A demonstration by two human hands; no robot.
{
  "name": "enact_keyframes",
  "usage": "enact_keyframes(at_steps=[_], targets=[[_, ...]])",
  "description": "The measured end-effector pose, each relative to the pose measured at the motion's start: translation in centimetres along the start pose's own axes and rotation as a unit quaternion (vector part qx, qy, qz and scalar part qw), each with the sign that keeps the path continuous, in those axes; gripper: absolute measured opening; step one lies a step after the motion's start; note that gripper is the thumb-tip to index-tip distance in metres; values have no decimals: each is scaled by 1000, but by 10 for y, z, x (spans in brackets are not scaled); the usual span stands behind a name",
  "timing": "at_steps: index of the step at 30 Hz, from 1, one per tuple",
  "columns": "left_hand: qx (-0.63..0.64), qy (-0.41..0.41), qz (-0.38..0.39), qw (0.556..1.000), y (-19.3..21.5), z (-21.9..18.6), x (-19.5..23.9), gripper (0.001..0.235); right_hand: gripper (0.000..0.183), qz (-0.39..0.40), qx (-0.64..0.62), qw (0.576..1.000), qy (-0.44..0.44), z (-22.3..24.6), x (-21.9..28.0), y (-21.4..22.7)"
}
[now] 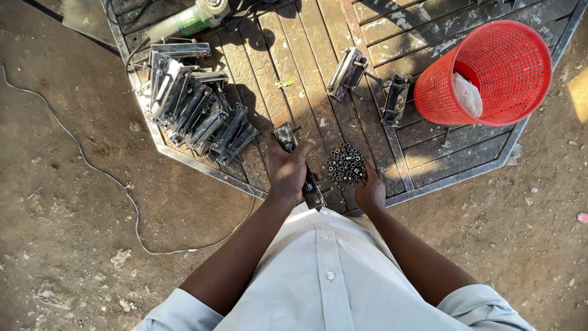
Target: A person is at a workbench inspecting and assembling small metal hinges with nuts and bolts.
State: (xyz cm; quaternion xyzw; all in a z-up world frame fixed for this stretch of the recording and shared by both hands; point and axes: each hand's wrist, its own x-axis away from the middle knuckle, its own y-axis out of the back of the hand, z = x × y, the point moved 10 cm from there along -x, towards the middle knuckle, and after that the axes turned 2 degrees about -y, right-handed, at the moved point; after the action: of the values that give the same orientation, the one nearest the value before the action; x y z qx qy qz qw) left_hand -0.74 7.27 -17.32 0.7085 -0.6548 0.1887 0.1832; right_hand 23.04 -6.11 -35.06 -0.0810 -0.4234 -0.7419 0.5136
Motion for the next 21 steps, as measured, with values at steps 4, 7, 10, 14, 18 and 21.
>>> enact_keyframes(at_steps=[4, 7, 10, 14, 18, 21], targets=[[13, 15, 14, 1000, -3, 7, -6, 114, 63, 0, 2, 1000, -9, -18, -8, -8], [7, 28, 28, 999, -8, 8, -6, 113, 63, -8, -5, 1000, -4, -26, -14, -10], [23, 20, 42, 999, -13, 5, -8, 111, 54, -20, 43, 999, -13, -35, -19, -11], [49, 58, 55, 996, -17, 25, -11, 115, 51, -37, 22, 999, -8, -43, -25, -9], [-3, 84, -1, 996, -12, -1, 20, 103, 49, -30, 42, 998, -31, -43, -19, -5], [126, 46, 33, 990, -13, 62, -22, 98, 48, -45, 41, 998, -23, -37, -17, -1]])
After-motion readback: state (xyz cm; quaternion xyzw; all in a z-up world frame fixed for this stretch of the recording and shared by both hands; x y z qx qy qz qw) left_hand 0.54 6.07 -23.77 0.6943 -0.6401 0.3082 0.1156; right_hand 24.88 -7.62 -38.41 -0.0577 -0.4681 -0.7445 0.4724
